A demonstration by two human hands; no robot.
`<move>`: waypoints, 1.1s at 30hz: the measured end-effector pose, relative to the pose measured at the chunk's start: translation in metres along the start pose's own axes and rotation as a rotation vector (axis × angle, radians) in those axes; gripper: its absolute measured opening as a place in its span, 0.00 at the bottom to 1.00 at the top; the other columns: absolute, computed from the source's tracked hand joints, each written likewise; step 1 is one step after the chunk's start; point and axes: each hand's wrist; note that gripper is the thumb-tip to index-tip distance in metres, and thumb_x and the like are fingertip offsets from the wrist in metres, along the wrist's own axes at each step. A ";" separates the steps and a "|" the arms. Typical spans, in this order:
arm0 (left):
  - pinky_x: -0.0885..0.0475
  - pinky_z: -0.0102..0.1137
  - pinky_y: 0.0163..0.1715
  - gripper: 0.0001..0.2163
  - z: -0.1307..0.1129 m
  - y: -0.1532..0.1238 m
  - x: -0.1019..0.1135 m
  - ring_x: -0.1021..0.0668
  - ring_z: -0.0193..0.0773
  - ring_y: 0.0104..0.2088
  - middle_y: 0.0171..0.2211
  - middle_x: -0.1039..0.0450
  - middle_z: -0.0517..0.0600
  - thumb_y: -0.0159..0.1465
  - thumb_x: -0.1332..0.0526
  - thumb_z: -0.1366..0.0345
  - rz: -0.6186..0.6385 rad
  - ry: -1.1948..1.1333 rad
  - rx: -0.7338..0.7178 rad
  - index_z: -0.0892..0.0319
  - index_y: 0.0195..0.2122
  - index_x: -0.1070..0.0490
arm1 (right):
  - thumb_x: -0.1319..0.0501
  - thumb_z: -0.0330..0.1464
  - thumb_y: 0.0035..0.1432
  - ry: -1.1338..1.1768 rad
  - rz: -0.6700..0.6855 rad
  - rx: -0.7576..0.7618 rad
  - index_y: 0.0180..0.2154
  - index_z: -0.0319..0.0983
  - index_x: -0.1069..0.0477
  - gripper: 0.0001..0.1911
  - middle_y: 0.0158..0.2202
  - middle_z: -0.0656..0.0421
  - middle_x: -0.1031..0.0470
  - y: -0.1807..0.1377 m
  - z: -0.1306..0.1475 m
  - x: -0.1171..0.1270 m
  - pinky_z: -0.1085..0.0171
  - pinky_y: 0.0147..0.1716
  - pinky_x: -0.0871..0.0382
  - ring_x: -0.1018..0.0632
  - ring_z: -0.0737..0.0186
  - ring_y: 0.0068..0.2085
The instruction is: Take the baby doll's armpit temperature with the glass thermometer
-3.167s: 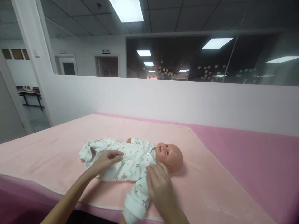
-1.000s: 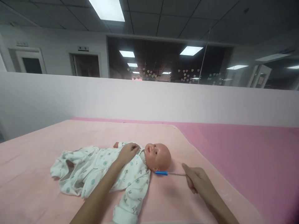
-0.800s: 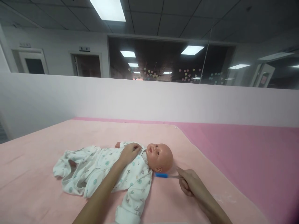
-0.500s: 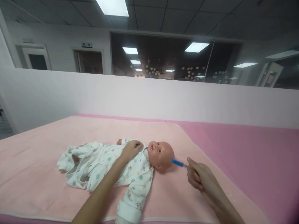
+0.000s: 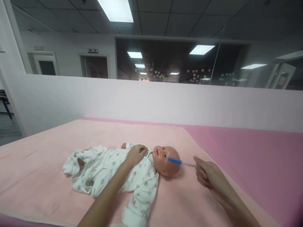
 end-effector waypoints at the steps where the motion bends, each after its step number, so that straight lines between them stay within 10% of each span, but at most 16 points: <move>1: 0.35 0.29 0.37 0.12 0.000 0.000 0.000 0.26 0.39 0.36 0.34 0.24 0.50 0.59 0.47 0.63 0.004 0.002 0.002 0.59 0.34 0.25 | 0.44 0.47 0.52 -0.010 -0.006 0.004 0.12 0.40 0.55 0.28 0.11 0.69 0.59 -0.001 0.000 0.000 0.69 0.14 0.62 0.55 0.77 0.14; 33: 0.35 0.30 0.42 0.12 -0.005 -0.001 0.004 0.26 0.41 0.39 0.36 0.24 0.52 0.58 0.47 0.64 0.028 0.030 0.017 0.59 0.35 0.25 | 0.45 0.51 0.49 -0.191 -0.135 0.073 0.13 0.41 0.54 0.28 0.11 0.68 0.58 0.001 -0.009 -0.009 0.68 0.16 0.59 0.54 0.75 0.15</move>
Point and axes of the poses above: each hand's wrist, its own y-axis towards the middle knuckle, its own x-axis out of the back of the hand, z = x × y
